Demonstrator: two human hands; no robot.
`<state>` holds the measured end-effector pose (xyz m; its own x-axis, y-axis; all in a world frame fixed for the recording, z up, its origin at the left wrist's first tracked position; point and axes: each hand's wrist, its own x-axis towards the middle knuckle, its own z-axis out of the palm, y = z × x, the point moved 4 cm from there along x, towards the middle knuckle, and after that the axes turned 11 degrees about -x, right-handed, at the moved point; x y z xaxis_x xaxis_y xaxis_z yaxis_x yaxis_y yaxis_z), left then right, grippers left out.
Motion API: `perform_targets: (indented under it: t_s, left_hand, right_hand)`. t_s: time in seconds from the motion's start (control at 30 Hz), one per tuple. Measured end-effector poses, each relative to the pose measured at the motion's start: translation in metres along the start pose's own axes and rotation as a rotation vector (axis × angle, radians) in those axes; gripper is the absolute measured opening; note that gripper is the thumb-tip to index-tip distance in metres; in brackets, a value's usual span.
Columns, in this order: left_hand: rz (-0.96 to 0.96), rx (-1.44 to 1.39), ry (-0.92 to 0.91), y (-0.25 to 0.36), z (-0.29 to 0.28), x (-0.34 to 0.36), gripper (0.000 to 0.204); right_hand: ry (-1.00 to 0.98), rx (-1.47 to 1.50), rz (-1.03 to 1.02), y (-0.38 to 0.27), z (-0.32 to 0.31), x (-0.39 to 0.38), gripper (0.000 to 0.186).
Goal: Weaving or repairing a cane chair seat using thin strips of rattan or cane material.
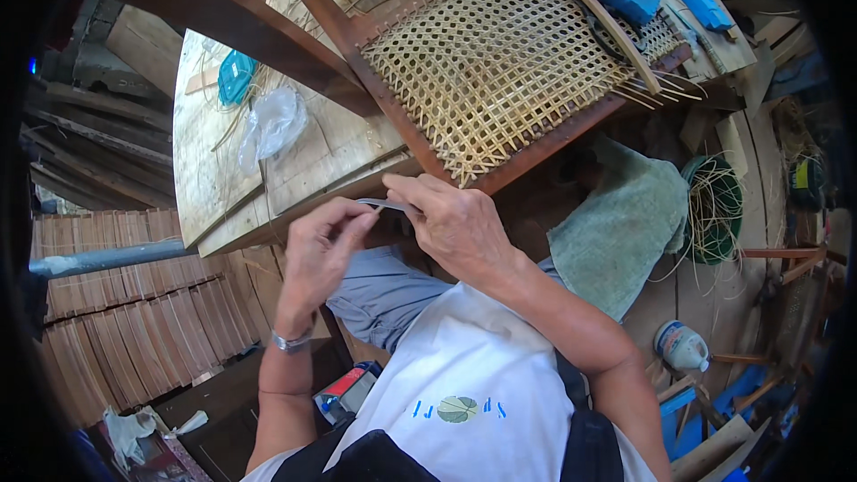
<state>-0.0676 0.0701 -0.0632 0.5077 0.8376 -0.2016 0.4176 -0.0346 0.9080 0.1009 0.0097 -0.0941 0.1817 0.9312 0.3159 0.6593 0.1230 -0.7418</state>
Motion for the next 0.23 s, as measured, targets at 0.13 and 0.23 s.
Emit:
perform_targets:
  t_s: [0.13,0.23]
  left_hand:
    - [0.107,0.299,0.442,0.0,-0.115,0.034,0.014]
    - [0.444,0.872,0.621,0.024,-0.188,0.073,0.015]
  right_hand:
    - [-0.204,-0.047,0.303,0.007,-0.023,0.022,0.036]
    - [-0.167,-0.005,0.285,0.034,-0.031,0.028,0.045]
